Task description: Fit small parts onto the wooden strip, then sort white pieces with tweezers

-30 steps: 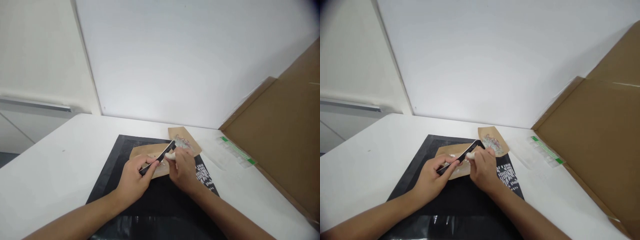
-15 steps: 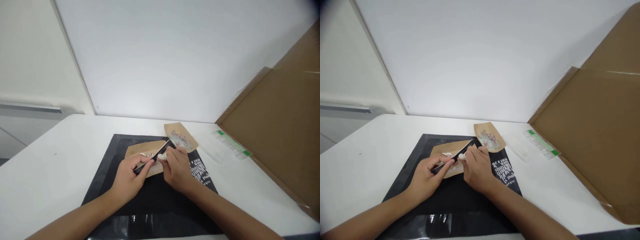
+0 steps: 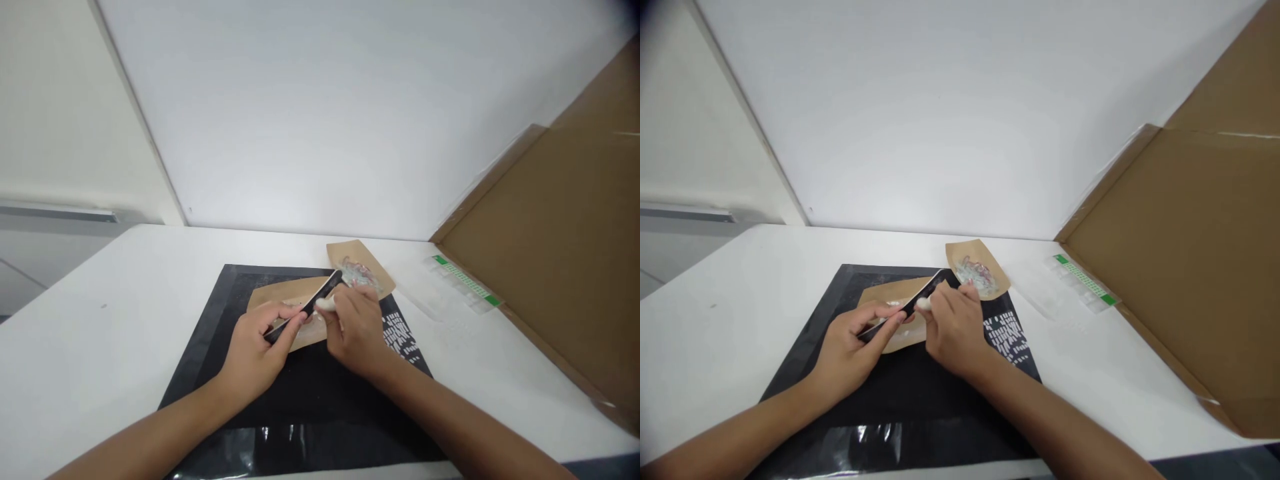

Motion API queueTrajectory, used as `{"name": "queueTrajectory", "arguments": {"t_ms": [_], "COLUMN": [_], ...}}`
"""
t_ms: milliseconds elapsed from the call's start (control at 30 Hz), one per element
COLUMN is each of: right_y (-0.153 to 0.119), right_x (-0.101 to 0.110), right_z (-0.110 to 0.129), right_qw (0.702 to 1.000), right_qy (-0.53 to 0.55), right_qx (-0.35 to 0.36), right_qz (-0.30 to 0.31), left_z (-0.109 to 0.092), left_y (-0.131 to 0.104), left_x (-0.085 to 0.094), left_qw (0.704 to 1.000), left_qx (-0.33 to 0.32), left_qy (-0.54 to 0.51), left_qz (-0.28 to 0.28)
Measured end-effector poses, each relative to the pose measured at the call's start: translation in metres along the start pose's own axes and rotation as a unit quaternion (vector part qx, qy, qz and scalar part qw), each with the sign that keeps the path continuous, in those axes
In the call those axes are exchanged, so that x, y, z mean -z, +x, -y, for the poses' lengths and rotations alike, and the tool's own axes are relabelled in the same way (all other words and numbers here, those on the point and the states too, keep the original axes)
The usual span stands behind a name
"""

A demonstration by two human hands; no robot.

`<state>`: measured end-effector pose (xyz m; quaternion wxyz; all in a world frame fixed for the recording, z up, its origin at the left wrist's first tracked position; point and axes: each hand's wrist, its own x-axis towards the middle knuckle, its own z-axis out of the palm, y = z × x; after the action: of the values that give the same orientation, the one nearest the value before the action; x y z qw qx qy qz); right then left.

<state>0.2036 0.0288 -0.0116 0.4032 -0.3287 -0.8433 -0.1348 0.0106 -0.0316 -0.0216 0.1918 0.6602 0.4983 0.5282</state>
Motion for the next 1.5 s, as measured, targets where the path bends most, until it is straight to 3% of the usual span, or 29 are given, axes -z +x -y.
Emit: {"name": "queueTrajectory", "arguments": {"t_ms": [67, 200, 300, 433, 533, 633, 767, 867, 967, 1133, 1333, 1500], "right_y": [0.001, 0.003, 0.003, 0.002, 0.002, 0.003, 0.004, 0.004, 0.003, 0.004, 0.013, 0.007], "right_x": [0.0, 0.001, 0.002, 0.001, 0.001, 0.002, 0.003, 0.002, 0.001, 0.002, 0.011, 0.015], "right_z": [-0.001, -0.001, 0.001, 0.002, 0.002, 0.003, 0.004, 0.005, 0.005, 0.002, -0.022, -0.064], "right_qw": [0.999, 1.0, 0.999, 1.0, 0.999, 1.0, 0.999, 1.0, 0.999, 1.0, 0.997, 0.991], "right_qy": [-0.018, -0.002, -0.014, 0.005, -0.011, 0.007, -0.008, 0.01, -0.011, 0.01, 0.004, 0.038], "right_qx": [-0.014, -0.005, -0.019, 0.003, -0.015, -0.013, -0.025, -0.009, -0.03, -0.006, -0.077, -0.126], "right_qz": [-0.03, -0.001, -0.028, 0.019, -0.027, 0.014, -0.018, 0.012, -0.013, 0.019, 0.002, -0.004], "left_z": [0.0, -0.001, -0.002, -0.002, -0.002, -0.002, -0.002, -0.001, -0.001, -0.003, -0.007, -0.004], "left_y": [-0.001, -0.001, -0.001, 0.0, 0.0, 0.001, 0.002, 0.002, 0.002, 0.002, 0.004, 0.003], "left_x": [-0.001, -0.002, -0.001, 0.001, 0.001, 0.001, 0.001, 0.001, 0.001, 0.003, 0.004, 0.002], "left_qw": [1.0, 1.0, 1.0, 0.999, 0.999, 0.999, 0.999, 0.999, 0.999, 0.999, 0.998, 0.994], "left_qx": [0.001, -0.001, -0.014, -0.027, -0.024, -0.025, -0.029, -0.03, -0.014, -0.002, -0.022, -0.067], "left_qy": [0.002, 0.001, 0.012, 0.023, 0.032, 0.032, 0.04, 0.041, 0.041, 0.039, 0.055, 0.079], "left_qz": [-0.002, 0.005, -0.003, -0.003, -0.003, 0.005, -0.004, -0.006, -0.008, -0.003, -0.012, -0.032]}}
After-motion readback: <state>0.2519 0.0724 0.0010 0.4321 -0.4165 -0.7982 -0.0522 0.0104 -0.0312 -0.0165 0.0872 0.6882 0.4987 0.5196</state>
